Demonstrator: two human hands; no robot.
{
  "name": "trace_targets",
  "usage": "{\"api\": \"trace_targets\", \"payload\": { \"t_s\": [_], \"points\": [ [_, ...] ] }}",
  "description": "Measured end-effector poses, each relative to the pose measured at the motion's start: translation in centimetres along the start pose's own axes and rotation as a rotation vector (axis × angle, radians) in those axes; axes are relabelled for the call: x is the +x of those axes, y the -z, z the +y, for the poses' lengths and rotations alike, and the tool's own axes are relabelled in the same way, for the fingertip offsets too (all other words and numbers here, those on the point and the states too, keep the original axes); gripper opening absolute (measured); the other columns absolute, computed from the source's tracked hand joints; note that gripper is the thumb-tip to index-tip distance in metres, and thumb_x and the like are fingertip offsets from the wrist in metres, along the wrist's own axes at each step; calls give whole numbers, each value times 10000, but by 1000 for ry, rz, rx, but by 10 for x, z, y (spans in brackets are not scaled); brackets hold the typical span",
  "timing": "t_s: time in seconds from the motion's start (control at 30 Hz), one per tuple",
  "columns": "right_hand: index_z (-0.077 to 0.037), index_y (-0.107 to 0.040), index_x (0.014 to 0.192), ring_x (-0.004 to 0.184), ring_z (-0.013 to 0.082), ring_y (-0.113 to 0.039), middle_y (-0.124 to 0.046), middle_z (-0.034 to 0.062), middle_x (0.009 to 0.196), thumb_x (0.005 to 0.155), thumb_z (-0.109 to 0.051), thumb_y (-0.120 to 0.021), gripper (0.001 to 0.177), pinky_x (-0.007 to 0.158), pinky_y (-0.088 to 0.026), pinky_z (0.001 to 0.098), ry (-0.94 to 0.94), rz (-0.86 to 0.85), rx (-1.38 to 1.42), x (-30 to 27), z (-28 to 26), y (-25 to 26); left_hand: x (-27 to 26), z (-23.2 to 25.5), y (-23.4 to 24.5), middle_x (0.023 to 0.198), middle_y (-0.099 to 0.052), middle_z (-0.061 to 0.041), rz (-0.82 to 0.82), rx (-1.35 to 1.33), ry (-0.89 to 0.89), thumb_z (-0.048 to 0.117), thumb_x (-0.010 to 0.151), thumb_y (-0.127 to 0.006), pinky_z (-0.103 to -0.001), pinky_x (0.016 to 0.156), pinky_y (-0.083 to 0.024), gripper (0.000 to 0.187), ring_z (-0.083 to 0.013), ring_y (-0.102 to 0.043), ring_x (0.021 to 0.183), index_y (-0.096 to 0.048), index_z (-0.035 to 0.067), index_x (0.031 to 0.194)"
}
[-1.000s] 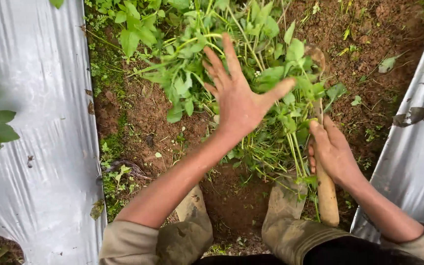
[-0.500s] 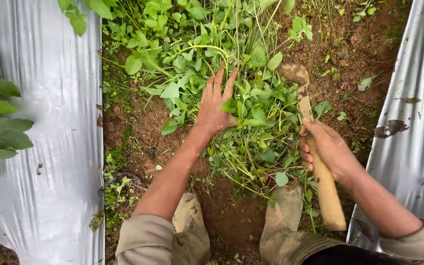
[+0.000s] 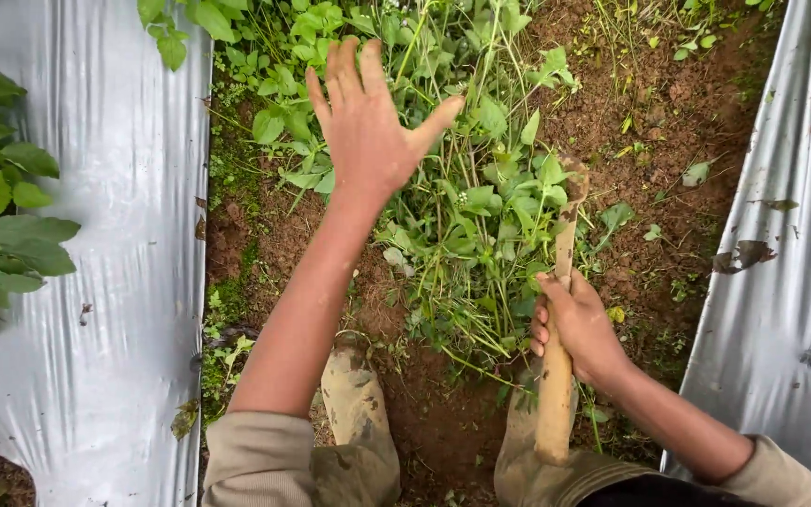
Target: The person pulls weeds by hand from around plants growing through a plastic ground cover. They then use a hoe to loosen soil and remove weeds from the path between two rows of plants, gathering the removed vegetation into a pile.
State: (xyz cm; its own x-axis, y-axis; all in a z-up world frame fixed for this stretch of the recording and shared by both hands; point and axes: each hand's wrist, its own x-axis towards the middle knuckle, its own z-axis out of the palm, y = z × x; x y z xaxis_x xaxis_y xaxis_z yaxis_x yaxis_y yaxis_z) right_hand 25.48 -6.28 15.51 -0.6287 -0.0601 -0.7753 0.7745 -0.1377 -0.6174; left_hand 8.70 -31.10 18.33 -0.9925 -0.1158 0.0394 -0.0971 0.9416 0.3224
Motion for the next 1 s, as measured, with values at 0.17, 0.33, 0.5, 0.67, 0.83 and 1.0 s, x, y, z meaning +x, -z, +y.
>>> {"api": "trace_targets", "payload": {
  "t_s": [0.17,0.33,0.5,0.67,0.83,1.0],
  "points": [
    [11,-418,1164,379,153,-430,-384,33,622,1075,-186,-425,217,302,-424,333,-9,1,10,4,1,7,-36,-51,-56,1593,-250,-298,-278,-72,310,935,794,-334,-670,1188,-97,1171,-470,-309,1459,-221,65,1569],
    [-1,-421,1126,359,156,-411,-369,35,612,1085,-213,-419,216,288,-400,336,-20,19,11,4,-4,7,-66,-43,-70,1592,-247,-288,-283,-382,552,781,890,-479,-697,1162,-148,1046,-473,-283,1462,-136,83,1589],
    [75,-398,1277,365,168,-423,-386,52,604,1086,-182,-403,321,295,-422,343,-18,32,-51,0,1,-1,-76,27,-43,1613,-113,-291,-408,-651,699,777,718,-642,-692,1154,-153,1295,-472,-155,1481,26,97,1596],
    [45,-409,1268,363,154,-411,-379,38,609,1094,-229,-409,324,295,-411,324,-31,43,-16,-1,2,-4,-77,44,-35,1598,-152,-342,-495,-665,414,777,622,-691,-604,1195,-136,1433,-462,-176,1497,49,16,1584],
    [43,-394,1292,363,152,-393,-357,28,612,1092,-233,-419,342,296,-401,324,-43,56,-2,7,11,4,-56,16,-41,1557,-333,-329,-573,-360,290,888,667,-568,-558,1196,-221,1429,-410,-366,1447,43,-35,1569],
    [-37,-446,1082,357,179,-391,-348,43,587,1059,-252,-449,217,280,-379,334,-47,22,96,16,24,18,-37,-1,-12,1631,-167,-279,-664,325,19,1032,665,-218,-607,1192,-78,1282,-414,-184,1499,-376,111,1542]
  ]
}}
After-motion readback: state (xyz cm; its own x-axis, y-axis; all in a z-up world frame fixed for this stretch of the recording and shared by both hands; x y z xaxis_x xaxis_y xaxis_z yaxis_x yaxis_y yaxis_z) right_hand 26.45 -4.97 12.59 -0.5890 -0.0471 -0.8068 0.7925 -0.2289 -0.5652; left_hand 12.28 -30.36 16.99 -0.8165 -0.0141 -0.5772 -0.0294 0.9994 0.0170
